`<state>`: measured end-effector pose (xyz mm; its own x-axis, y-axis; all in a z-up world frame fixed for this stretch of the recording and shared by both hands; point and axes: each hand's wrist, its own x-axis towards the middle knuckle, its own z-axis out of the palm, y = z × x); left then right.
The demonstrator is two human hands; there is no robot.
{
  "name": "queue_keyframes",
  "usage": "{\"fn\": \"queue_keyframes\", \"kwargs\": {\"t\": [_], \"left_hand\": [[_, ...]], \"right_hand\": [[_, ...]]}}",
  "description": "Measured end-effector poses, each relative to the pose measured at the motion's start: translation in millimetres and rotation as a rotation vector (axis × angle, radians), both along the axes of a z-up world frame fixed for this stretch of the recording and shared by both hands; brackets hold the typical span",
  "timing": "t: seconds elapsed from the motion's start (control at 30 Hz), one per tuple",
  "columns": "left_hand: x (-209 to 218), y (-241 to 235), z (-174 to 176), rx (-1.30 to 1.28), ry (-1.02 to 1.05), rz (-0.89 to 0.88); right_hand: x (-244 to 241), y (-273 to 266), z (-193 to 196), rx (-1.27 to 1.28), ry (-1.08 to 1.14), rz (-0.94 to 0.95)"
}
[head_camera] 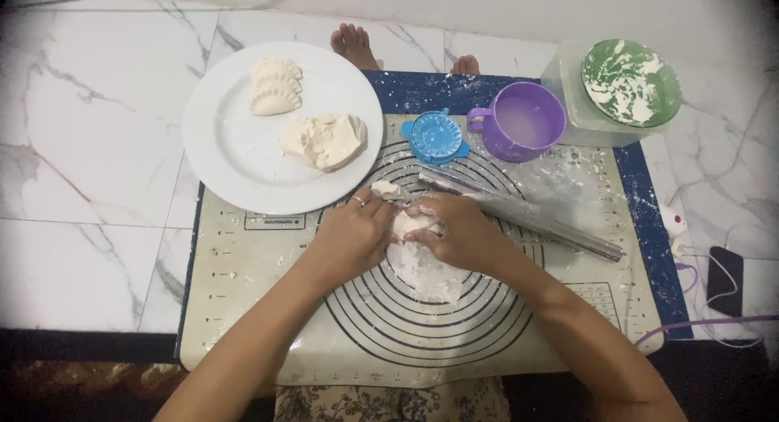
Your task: Molding and shaping small pieces of dough into specific shapes on a silicone mat.
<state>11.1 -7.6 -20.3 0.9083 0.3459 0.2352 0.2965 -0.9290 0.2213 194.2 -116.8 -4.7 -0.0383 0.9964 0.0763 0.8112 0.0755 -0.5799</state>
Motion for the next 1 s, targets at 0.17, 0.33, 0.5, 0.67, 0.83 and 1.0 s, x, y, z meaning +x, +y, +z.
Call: {"fn": "queue_keyframes", "kwargs": {"t": [0.17, 0.33, 0.5, 0.67, 0.83, 1.0], "left_hand": [[0, -3, 6, -0.002, -0.032, 0.006], [1, -6, 7, 0.015, -0.052, 0.024], [1, -4, -1, 0.009, -0.106, 0.037], [3, -5, 0, -0.039, -0.164, 0.066], [2, -4, -1, -0.042, -0.190, 0.070], [4, -2, -1, -0.098, -0.235, 0.075]], "right_hand": [[4, 0, -4, 0.048, 0.044, 0.007], [6, 2, -9, 0.080, 0.079, 0.013], [10, 4, -18, 0.130, 0.074, 0.028], [10, 4, -18, 0.139, 0.089, 0.038], [10, 4, -17, 0.182, 0.075, 0.044], [10, 4, -19, 0.168, 0.129, -0.002]]}}
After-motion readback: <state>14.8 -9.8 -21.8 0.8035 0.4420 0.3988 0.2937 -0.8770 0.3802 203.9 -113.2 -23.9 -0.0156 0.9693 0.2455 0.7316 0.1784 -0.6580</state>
